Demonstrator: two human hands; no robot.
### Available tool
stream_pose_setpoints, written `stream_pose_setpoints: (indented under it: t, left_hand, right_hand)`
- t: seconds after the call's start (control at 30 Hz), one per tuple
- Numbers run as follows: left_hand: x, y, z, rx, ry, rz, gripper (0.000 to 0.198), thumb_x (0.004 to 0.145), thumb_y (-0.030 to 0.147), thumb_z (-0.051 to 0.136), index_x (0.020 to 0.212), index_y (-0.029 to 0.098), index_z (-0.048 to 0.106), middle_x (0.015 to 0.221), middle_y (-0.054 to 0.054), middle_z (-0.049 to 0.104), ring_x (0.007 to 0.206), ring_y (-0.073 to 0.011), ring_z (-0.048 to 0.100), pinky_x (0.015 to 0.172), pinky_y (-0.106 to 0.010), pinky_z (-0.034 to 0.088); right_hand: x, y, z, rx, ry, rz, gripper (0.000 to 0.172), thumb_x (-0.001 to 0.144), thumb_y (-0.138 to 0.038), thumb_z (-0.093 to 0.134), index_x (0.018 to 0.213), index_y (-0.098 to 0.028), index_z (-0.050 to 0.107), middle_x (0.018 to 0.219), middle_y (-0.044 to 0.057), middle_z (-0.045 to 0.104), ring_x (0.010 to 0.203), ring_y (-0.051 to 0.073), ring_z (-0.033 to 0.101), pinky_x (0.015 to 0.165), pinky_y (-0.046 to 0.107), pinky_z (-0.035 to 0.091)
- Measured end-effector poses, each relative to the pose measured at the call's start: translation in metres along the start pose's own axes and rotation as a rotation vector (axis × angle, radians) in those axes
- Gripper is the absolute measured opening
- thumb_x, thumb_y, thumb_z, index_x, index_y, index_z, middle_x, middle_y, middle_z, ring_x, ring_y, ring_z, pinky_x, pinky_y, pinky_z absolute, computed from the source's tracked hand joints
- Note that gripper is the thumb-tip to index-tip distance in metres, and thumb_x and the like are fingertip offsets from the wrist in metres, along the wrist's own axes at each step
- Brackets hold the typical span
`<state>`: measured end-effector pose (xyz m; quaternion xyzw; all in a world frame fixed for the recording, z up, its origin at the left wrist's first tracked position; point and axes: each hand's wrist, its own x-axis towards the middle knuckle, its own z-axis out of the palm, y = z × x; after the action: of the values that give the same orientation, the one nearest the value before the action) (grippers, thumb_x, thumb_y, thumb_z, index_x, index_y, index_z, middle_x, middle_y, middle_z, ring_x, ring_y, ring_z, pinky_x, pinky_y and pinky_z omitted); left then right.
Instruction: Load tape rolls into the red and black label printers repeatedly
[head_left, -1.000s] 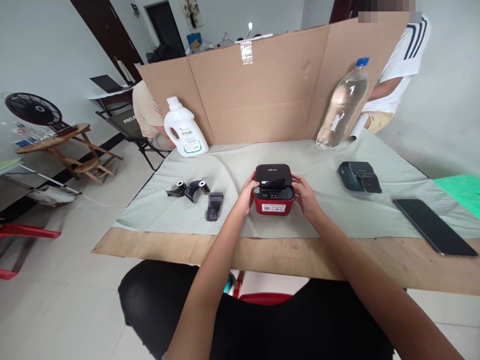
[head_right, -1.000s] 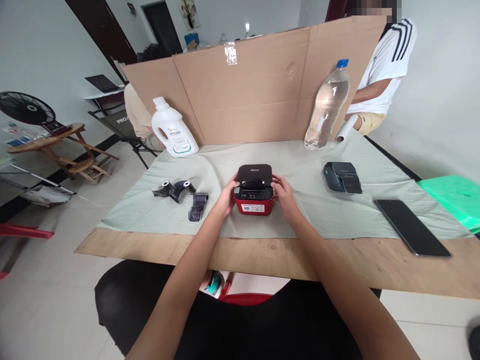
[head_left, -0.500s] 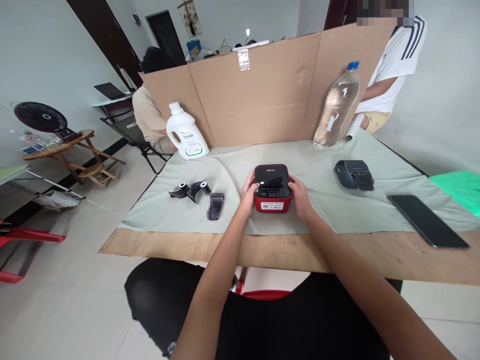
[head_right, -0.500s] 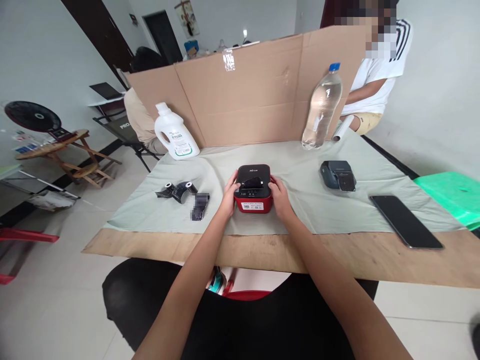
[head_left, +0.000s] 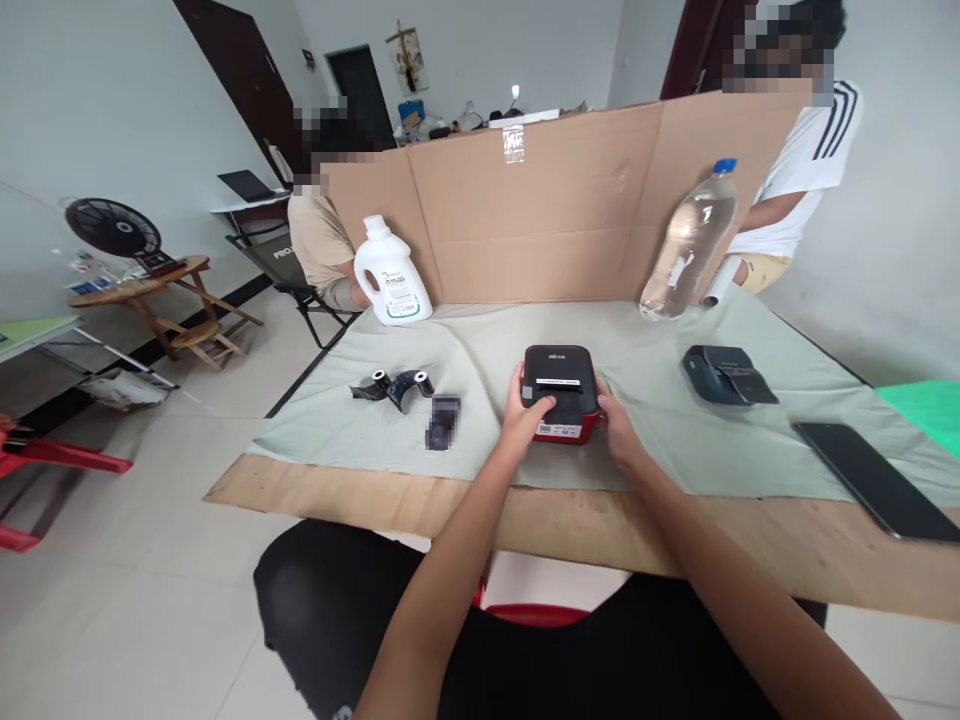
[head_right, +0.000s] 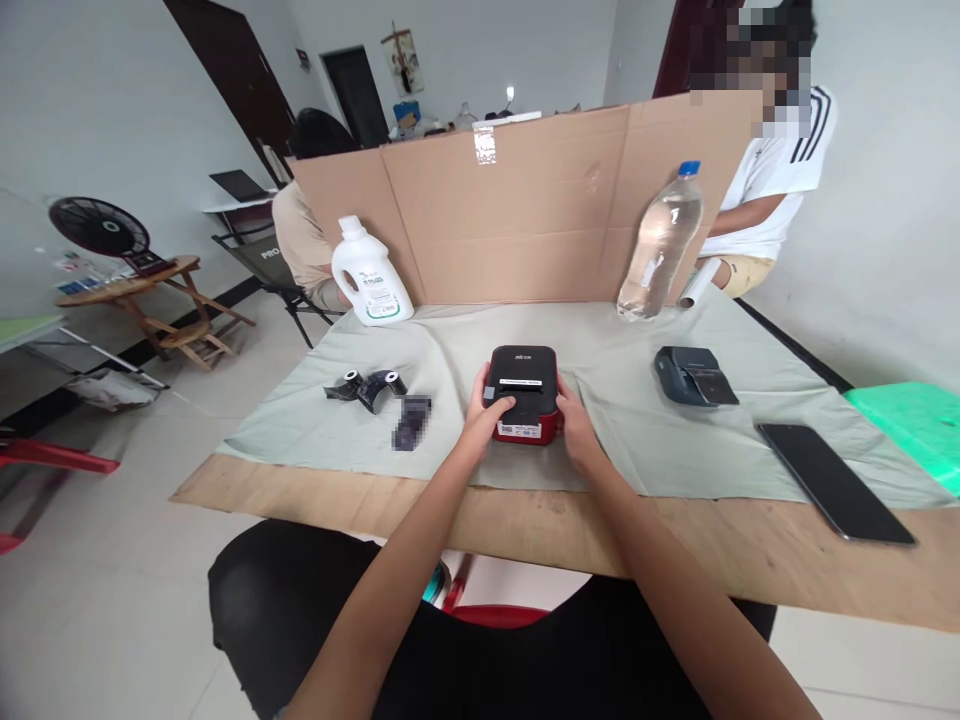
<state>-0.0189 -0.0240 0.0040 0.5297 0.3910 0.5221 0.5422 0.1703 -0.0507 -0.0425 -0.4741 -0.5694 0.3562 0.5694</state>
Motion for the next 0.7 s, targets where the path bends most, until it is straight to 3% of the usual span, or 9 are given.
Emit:
stream_pose_setpoints:
  t: [0.07,0.13,0.23,0.33,0.4,0.5,0.6,0.7]
  left_hand:
    - [-0.003,0.001,-0.001,-0.100,-0.041,-0.145,0.094,0.079,0.021,0.072,0.161,0.027,0.026,0.154,-0.007,0.052,0.140,-0.0270,0.052,0.118,-0.042,0.044]
    - [-0.007,0.004,-0.003,-0.145,-0.088,-0.201,0.101,0.077,0.021,0.073,0.163,0.025,0.021,0.154,-0.006,0.053,0.140,-0.0265,0.053,0.118,-0.040,0.044]
    - [-0.005,0.017,-0.012,-0.157,-0.141,-0.182,0.107,0.073,0.019,0.074,0.164,0.025,0.019,0.160,-0.004,0.046,0.145,-0.0267,0.047,0.120,-0.039,0.042]
    - [0.013,0.042,-0.033,-0.137,-0.171,-0.117,0.106,0.072,0.019,0.075,0.164,0.028,0.023,0.161,-0.002,0.044,0.147,-0.0279,0.045,0.122,-0.040,0.040]
    - [0.038,0.062,-0.058,-0.120,-0.167,-0.057,0.103,0.072,0.021,0.076,0.162,0.030,0.028,0.158,-0.001,0.048,0.145,-0.0289,0.047,0.122,-0.042,0.040]
    - [0.085,0.090,-0.110,-0.105,-0.167,-0.007,0.098,0.073,0.026,0.078,0.160,0.031,0.034,0.148,-0.003,0.059,0.135,-0.0299,0.057,0.117,-0.045,0.044]
    - [0.132,0.106,-0.172,-0.103,-0.139,-0.026,0.095,0.069,0.024,0.078,0.157,0.029,0.040,0.134,-0.006,0.069,0.118,-0.0285,0.067,0.109,-0.045,0.050]
    - [0.167,0.108,-0.232,-0.077,-0.058,-0.078,0.093,0.065,0.017,0.076,0.153,0.025,0.046,0.124,-0.007,0.073,0.107,-0.0252,0.070,0.104,-0.041,0.052]
  right_hand:
    - [-0.008,-0.003,-0.010,0.038,-0.129,0.091,0.084,0.093,-0.063,0.055,0.164,-0.026,0.029,0.094,0.006,0.074,0.064,0.023,0.067,0.056,0.039,0.060]
    - [-0.015,-0.009,-0.017,-0.006,-0.217,0.069,0.097,0.086,-0.056,0.070,0.165,-0.029,0.023,0.113,0.009,0.073,0.076,0.025,0.071,0.060,0.039,0.062]
    - [-0.015,-0.026,-0.014,-0.083,-0.254,0.012,0.107,0.083,-0.048,0.079,0.166,-0.031,0.015,0.139,0.013,0.061,0.100,0.030,0.071,0.074,0.043,0.065]
    - [0.008,-0.051,0.007,-0.144,-0.239,-0.040,0.104,0.084,-0.048,0.078,0.166,-0.030,0.017,0.128,0.012,0.067,0.088,0.029,0.072,0.071,0.044,0.065]
    - [0.039,-0.067,0.033,-0.173,-0.193,-0.090,0.101,0.083,-0.049,0.080,0.165,-0.029,0.023,0.119,0.010,0.070,0.083,0.028,0.071,0.070,0.045,0.065]
    - [0.100,-0.079,0.089,-0.133,-0.145,-0.126,0.104,0.079,-0.048,0.082,0.164,-0.029,0.026,0.117,0.009,0.071,0.088,0.031,0.071,0.076,0.048,0.064]
    - [0.159,-0.071,0.160,0.030,-0.192,-0.159,0.102,0.077,-0.049,0.082,0.162,-0.027,0.030,0.124,0.010,0.070,0.099,0.034,0.071,0.088,0.052,0.062]
    - [0.201,-0.047,0.230,0.145,-0.238,-0.182,0.099,0.075,-0.051,0.082,0.159,-0.026,0.034,0.131,0.009,0.067,0.114,0.035,0.066,0.099,0.055,0.057]
